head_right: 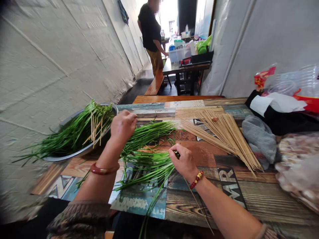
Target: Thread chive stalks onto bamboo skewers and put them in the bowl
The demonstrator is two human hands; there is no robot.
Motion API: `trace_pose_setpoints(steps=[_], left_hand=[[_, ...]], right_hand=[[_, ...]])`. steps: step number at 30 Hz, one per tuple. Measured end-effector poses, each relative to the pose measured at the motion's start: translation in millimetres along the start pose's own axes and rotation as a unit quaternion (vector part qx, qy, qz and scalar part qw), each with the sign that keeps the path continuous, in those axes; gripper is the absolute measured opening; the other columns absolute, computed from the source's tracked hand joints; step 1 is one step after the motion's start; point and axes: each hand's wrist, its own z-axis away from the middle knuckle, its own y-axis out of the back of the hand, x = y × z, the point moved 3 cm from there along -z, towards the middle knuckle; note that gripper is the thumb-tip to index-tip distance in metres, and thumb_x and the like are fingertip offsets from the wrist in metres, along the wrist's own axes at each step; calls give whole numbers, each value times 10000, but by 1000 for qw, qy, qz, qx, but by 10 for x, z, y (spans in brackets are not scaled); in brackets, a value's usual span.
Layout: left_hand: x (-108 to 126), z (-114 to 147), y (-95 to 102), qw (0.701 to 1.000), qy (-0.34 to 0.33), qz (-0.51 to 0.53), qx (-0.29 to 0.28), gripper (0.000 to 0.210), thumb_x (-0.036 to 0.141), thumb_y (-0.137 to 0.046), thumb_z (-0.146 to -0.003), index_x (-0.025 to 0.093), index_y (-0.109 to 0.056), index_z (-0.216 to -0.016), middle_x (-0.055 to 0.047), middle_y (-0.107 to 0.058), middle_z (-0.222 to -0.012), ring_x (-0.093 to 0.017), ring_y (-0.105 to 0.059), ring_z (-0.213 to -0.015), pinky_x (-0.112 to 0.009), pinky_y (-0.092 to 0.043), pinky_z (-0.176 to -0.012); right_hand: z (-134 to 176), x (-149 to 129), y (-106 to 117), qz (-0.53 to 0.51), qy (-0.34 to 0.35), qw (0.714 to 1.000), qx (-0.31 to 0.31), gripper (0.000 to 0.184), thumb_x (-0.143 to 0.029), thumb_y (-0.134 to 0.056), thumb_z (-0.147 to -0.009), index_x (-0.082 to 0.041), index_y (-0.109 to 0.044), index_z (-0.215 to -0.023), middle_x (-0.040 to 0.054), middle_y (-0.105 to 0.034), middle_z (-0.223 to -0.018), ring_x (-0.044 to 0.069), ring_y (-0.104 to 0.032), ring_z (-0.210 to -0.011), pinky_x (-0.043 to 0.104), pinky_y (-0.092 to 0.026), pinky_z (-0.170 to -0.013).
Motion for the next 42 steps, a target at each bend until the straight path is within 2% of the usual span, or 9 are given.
trace_pose_setpoints(steps=[2, 8, 13, 19, 25, 30, 32, 38, 42], left_hand=[[91, -27, -192, 996, -38, -11, -75, 260, 254, -538, -818, 160, -654, -1031, -115, -616, -1035, -252, -582, -934, -330, -424, -764], [440, -70, -690, 971, -102, 99, -193, 414, 302, -489, -863, 203, -527, -1263, -73, -532, -1311, -207, -544, -1133, -293, -410, -947], [388, -82, -896, 958, -69, 70, -268, 595, 458, -634, -738, 230, -515, -1275, -93, -582, -1234, -256, -551, -1117, -331, -435, -901], [383, 19, -751, 970, -50, 29, -234, 264, 348, -606, -770, 202, -653, -986, -83, -615, -1020, -220, -583, -952, -299, -443, -807], [476, -27, -458, 994, -44, -55, -79, 254, 217, -543, -803, 162, -614, -1040, -145, -559, -1072, -298, -523, -1025, -396, -429, -820], [544, 166, -594, 982, -80, 76, -152, 655, 368, -702, -699, 147, -489, -1277, -131, -555, -1119, -254, -557, -1001, -351, -453, -865], [527, 289, -601, 978, -88, 116, -150, 601, 335, -668, -741, 164, -485, -1287, -114, -557, -1127, -224, -569, -993, -327, -455, -874], [319, 500, -357, 988, 1, 151, -27, 314, 247, -555, -830, 157, -617, -1124, -93, -612, -1020, -206, -583, -931, -336, -458, -857], [344, 592, -321, 969, 6, 244, -42, 195, 230, -542, -838, 161, -688, -945, -55, -645, -860, -157, -601, -789, -280, -473, -755]], right_hand=[[0, 11, -10, -7, 6, 1000, 4, 169, -219, -506, -845, -201, -579, -694, -8, -638, -638, 128, -601, -600, 236, -425, -599], [-13, 45, -10, -18, 13, 1000, 9, 162, -217, -507, -841, -207, -582, -697, -5, -649, -652, 135, -610, -616, 235, -428, -611], [-26, 71, -6, -18, 7, 1000, 13, 166, -232, -510, -843, -207, -586, -697, 2, -654, -652, 143, -615, -620, 242, -425, -614], [-6, 46, -15, -23, 12, 1000, 12, 165, -226, -509, -844, -203, -590, -703, 5, -661, -665, 147, -618, -629, 243, -418, -614], [13, 29, -17, -27, 16, 999, 3, 155, -224, -514, -840, -206, -593, -709, 9, -669, -678, 151, -624, -645, 245, -429, -630], [24, 34, -26, -28, 16, 999, 2, 159, -227, -506, -841, -211, -590, -707, 5, -665, -676, 150, -621, -646, 247, -428, -630], [28, 34, -22, -28, 13, 1000, 1, 160, -232, -505, -842, -213, -592, -708, 5, -667, -680, 152, -624, -649, 248, -428, -630], [42, 35, -13, -29, 18, 999, -7, 176, -251, -497, -848, -208, -590, -705, 9, -660, -676, 155, -621, -647, 253, -427, -629], [50, 57, -22, -31, 14, 999, -10, 175, -260, -501, -851, -203, -591, -713, 7, -656, -680, 150, -609, -631, 251, -425, -622]])
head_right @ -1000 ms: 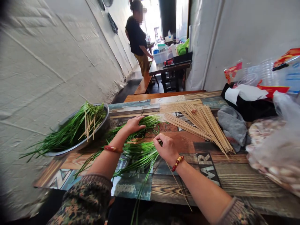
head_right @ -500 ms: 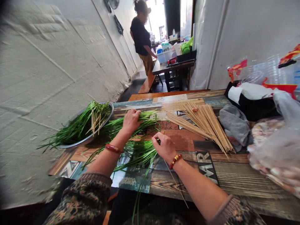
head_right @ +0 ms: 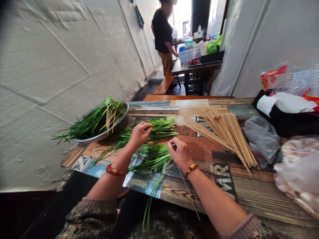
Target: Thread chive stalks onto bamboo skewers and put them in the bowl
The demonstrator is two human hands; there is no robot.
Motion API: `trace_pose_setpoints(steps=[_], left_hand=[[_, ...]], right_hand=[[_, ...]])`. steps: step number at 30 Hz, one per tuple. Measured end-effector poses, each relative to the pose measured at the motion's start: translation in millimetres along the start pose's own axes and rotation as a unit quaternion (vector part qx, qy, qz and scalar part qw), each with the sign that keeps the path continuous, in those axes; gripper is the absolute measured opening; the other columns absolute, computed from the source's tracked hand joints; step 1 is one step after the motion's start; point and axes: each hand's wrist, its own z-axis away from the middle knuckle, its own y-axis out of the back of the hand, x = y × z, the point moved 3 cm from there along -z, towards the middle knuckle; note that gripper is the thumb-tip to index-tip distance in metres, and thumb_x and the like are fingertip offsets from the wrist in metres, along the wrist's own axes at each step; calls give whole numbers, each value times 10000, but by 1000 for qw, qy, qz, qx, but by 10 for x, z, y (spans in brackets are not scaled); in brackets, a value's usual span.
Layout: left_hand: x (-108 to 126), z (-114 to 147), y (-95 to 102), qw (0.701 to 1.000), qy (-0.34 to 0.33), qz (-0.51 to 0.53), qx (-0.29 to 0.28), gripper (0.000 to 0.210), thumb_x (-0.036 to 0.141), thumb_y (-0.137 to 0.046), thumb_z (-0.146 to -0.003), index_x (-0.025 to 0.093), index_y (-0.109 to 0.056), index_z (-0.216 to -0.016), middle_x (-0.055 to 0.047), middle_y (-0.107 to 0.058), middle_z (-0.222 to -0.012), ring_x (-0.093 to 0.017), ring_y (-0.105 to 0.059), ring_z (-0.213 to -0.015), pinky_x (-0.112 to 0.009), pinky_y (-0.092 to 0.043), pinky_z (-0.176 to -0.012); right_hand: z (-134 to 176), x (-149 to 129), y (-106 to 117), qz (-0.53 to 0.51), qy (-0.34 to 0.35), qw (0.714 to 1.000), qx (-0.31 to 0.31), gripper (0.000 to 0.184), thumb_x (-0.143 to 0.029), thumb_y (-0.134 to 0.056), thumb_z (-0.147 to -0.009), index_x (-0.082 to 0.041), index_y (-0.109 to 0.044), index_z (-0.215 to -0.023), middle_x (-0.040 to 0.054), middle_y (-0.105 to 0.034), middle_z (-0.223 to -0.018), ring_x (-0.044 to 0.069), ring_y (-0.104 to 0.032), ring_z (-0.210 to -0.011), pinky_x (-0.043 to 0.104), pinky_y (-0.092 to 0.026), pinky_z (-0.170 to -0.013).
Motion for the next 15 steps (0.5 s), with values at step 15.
trace_pose_setpoints(steps=[15], left_hand=[[451, -77, -558, 978, -71, -115, -158, 144, 192, -564, -793, 166, -705, -806, -94, -618, -862, -219, -586, -847, -334, -463, -763]], right_hand=[[4, -24, 11, 17, 9, 1000, -4, 191, -286, -483, -857, -208, -593, -721, 10, -656, -684, 154, -603, -631, 260, -436, -623]])
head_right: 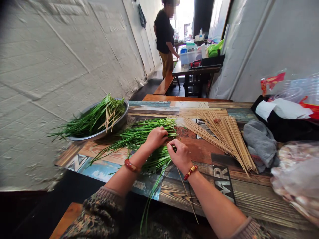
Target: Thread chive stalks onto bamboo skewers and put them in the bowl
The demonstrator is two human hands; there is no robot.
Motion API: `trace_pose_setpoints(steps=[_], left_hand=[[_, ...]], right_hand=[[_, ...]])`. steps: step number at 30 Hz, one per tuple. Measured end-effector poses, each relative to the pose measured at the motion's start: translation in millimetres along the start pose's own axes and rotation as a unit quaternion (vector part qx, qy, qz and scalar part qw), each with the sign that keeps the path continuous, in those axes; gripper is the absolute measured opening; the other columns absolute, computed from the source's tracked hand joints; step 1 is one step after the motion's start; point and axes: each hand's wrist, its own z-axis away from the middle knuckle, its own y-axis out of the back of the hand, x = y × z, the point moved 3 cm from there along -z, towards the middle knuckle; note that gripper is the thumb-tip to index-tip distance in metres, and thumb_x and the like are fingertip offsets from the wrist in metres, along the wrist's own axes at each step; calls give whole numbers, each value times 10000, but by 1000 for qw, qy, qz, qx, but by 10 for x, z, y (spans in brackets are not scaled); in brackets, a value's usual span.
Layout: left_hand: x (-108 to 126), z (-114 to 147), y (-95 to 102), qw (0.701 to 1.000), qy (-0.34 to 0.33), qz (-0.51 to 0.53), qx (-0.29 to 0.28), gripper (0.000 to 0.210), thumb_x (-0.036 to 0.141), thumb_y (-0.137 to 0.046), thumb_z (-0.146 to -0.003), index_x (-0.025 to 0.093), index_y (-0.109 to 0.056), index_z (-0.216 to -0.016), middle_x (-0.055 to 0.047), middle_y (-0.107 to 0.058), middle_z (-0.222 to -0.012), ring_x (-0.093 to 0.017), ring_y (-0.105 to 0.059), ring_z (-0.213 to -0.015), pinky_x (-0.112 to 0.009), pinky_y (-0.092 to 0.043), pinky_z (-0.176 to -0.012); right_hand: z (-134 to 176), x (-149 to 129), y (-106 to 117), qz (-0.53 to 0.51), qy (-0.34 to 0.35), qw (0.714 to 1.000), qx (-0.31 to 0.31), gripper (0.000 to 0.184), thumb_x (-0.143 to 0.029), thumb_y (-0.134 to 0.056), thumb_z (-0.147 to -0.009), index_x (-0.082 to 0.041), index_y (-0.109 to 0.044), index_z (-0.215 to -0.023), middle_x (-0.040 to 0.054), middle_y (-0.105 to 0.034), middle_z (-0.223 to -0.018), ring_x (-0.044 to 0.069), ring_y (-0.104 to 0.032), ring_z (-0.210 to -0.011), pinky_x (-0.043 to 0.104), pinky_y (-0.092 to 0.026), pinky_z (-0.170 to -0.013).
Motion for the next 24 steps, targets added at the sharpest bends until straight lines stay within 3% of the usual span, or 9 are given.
trace_pose_setpoints(steps=[3, 5, 8, 11, 14, 19, 24], left_hand=[[-47, -18, -20, 1000, -2, 25, 15, 139, 164, -557, -781, 169, -693, -755, -82, -612, -856, -203, -576, -838, -325, -458, -767], [-102, -13, 1, 994, -2, 99, 38, 114, 140, -570, -757, 167, -677, -731, -62, -611, -839, -174, -572, -807, -295, -459, -753], [-193, 7, 65, 969, 4, 238, 68, 69, 106, -595, -715, 150, -647, -703, -38, -610, -797, -137, -563, -750, -252, -457, -704], [-246, 26, 114, 947, 13, 312, 77, 35, 107, -608, -699, 133, -631, -702, -27, -609, -750, -119, -544, -686, -231, -441, -641], [-234, 28, 108, 930, 27, 362, 62, 72, 121, -597, -705, 125, -636, -766, -12, -607, -708, -103, -525, -632, -212, -421, -593], [-104, -20, 45, 875, 23, 484, 18, 248, 256, -572, -785, 113, -657, -968, -37, -661, -790, -113, -576, -673, -223, -455, -633], [-8, -74, 30, 860, 23, 509, 5, 225, 309, -594, -780, 105, -677, -826, -21, -638, -688, -99, -536, -605, -201, -422, -572]], right_hand=[[0, 6, -10, -2, -5, 1000, -1, 192, -284, -483, -860, -208, -597, -726, 13, -658, -688, 153, -602, -635, 258, -439, -632], [-7, 12, -5, -6, -14, 1000, 0, 195, -290, -485, -864, -204, -604, -734, 16, -664, -700, 154, -603, -645, 260, -438, -641], [-42, 45, 37, -17, -41, 999, 10, 215, -321, -488, -870, -194, -622, -760, 25, -675, -730, 159, -606, -671, 264, -436, -646], [-94, 119, 112, -47, -88, 994, 36, 262, -379, -484, -876, -182, -636, -795, 28, -673, -732, 159, -597, -660, 260, -436, -616], [-132, 175, 156, -89, -111, 989, 46, 286, -414, -487, -875, -178, -643, -834, 25, -670, -735, 153, -588, -647, 252, -446, -602], [-140, 142, 143, -98, -95, 991, 13, 255, -390, -505, -871, -189, -663, -867, 27, -694, -802, 155, -618, -703, 251, -468, -636], [-151, 94, 151, -104, -92, 990, -3, 231, -343, -521, -862, -208, -675, -970, 37, -719, -930, 173, -655, -813, 282, -502, -736]])
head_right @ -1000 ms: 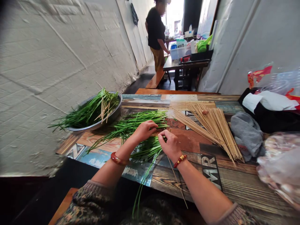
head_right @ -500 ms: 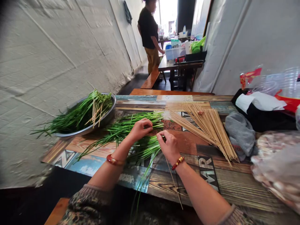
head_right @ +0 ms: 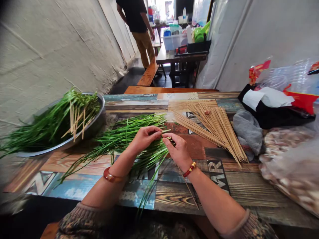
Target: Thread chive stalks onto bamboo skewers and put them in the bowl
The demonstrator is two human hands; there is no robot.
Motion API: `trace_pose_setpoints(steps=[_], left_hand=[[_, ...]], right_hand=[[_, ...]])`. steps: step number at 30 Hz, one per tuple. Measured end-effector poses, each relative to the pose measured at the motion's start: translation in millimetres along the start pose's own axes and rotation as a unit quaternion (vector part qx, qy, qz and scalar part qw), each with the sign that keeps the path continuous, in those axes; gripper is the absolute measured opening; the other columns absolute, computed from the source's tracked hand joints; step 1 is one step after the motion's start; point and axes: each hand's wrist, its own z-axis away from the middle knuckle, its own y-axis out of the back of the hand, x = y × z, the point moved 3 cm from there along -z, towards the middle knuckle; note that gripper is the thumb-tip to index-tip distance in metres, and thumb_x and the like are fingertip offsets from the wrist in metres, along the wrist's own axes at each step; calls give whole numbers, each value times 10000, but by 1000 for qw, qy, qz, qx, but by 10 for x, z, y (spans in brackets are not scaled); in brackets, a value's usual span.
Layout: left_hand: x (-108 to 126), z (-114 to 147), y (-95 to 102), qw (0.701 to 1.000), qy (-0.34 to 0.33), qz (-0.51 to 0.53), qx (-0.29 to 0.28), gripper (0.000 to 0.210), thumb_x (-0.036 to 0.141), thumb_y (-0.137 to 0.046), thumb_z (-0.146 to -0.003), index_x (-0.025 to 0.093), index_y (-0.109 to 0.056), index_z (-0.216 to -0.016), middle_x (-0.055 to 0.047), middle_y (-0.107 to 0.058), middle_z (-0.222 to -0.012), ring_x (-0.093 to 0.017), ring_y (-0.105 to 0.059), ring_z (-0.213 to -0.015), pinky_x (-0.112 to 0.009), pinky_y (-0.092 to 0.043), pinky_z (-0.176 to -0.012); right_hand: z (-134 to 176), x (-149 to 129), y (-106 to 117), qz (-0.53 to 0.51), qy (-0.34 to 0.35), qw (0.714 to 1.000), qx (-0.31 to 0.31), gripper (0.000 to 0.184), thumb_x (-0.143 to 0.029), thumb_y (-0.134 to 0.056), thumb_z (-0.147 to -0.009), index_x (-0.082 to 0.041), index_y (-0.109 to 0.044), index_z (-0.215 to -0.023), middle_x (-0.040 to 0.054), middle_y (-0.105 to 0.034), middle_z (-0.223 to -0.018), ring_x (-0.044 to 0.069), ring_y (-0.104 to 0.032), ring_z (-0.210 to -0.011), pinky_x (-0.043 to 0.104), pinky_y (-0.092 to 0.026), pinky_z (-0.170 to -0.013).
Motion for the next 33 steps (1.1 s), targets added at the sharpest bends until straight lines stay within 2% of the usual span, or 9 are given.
trace_pose_setpoints(steps=[5, 9, 14, 33], left_hand=[[25, 11, 1, 1000, -18, 0, 13, 188, 289, -600, -784, 112, -658, -756, -28, -645, -709, -100, -544, -638, -196, -427, -593], [9, 71, 11, 1000, -13, -1, 22, 157, 248, -599, -780, 108, -653, -732, -31, -642, -707, -106, -555, -659, -207, -440, -627], [3, 116, -5, 999, -6, 43, 19, 133, 207, -592, -770, 111, -684, -777, -34, -664, -738, -114, -589, -683, -223, -466, -674], [41, 133, 1, 998, 6, 66, 7, 146, 228, -606, -762, 105, -675, -723, -22, -645, -676, -94, -542, -621, -197, -419, -589]], right_hand=[[0, -21, 9, 7, 7, 1000, 7, 211, -311, -527, -861, -218, -676, -979, 41, -718, -960, 177, -655, -881, 308, -503, -805], [15, -46, 9, 18, 6, 1000, 3, 201, -287, -515, -869, -210, -672, -969, 48, -715, -956, 173, -653, -882, 310, -506, -803], [26, -56, 9, 52, -6, 999, 15, 202, -274, -502, -866, -208, -675, -948, 55, -719, -954, 185, -657, -895, 332, -506, -824], [21, -31, -3, 62, -13, 998, 25, 167, -271, -524, -856, -202, -669, -905, 43, -721, -901, 178, -658, -836, 307, -505, -773]])
